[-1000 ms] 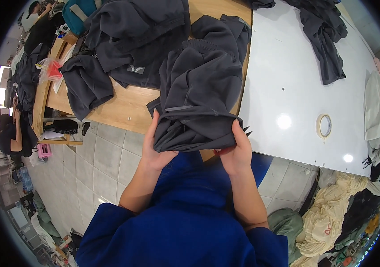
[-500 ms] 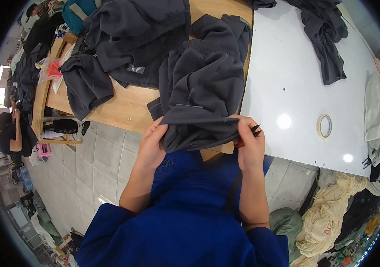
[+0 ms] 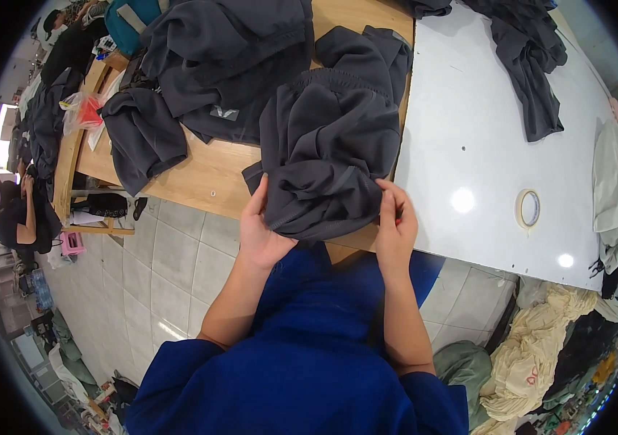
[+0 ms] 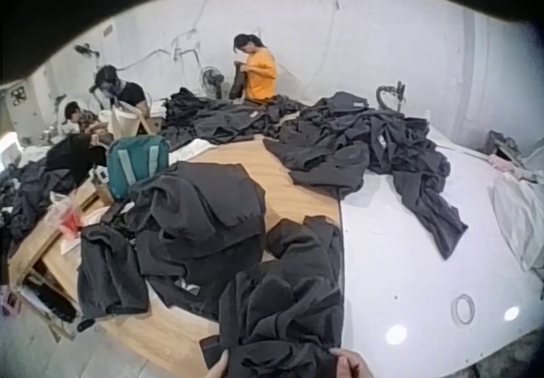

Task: Inspecting and trimming loose threads from the waistbands of dark grey trousers.

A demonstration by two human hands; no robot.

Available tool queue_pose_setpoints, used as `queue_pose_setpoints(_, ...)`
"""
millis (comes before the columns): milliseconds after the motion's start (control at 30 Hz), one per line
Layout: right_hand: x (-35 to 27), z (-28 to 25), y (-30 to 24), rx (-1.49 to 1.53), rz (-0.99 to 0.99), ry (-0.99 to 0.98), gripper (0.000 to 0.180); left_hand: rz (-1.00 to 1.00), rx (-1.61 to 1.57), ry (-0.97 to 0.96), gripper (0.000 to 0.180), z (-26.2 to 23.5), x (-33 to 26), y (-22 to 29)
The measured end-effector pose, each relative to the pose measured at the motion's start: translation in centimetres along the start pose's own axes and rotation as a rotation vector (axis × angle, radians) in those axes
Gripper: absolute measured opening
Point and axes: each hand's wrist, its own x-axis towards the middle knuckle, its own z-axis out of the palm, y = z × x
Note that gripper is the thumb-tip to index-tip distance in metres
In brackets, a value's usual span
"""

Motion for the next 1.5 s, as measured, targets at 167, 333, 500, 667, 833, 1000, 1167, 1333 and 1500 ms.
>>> queue_pose_setpoints(167,-2.1,0.3,-3.2,-0.485,-0.718,-0.028,0.027,0.021,0.064,0.022,0.052,0.6,0.1,-0.1)
queue_pose_setpoints(333,-1.1,3.2,-3.9,-0.627,-0.757,-0.085,0.034,0.012,0.080,0.007,0.050,0.6,0.0,-0.2)
queue_pose_setpoints(500,-0.5,2.0,-4.0,-0.108,-0.431,-0.024,0.006,0.059,0.182,0.091,0.042,1.2,-0.6,-0.1)
queue_pose_setpoints(667,-2.0,0.9,-4.1,-0.128,-0.379,-0.042,0.004,0.525,0.915,0.194,0.045,1.2,-0.6,-1.9)
queue_pose_setpoints(833,-3.1,0.9,-5.0,-0.225,-0.496,-0.074,0.007,0.845,1.978,0.028,0.028,3.5,0.2,-3.7)
queue_pose_setpoints(1000,-3.3,0.1,-4.9,-0.203,-0.492,-0.162,0.020,0.831,1.963,-0.006,0.027,2.5,1.0,-3.4)
queue_pose_setpoints(1167,-3.5,-1.5,-6.5,0.083,-0.112,-0.224,0.040,0.592,1.869,0.000,0.022,2.7,1.1,-2.8)
queue_pose_setpoints(1333,-4.5,-2.6,-7.2,-0.037,-0.091,-0.344,0.039,0.583,1.774,0.017,0.016,2.6,0.8,-3.1)
queue_pose_setpoints(1500,-4.7,-2.3,-7.7,-0.275,-0.264,-0.373,0.042,0.563,1.691,0.024,0.011,3.0,0.6,-3.3)
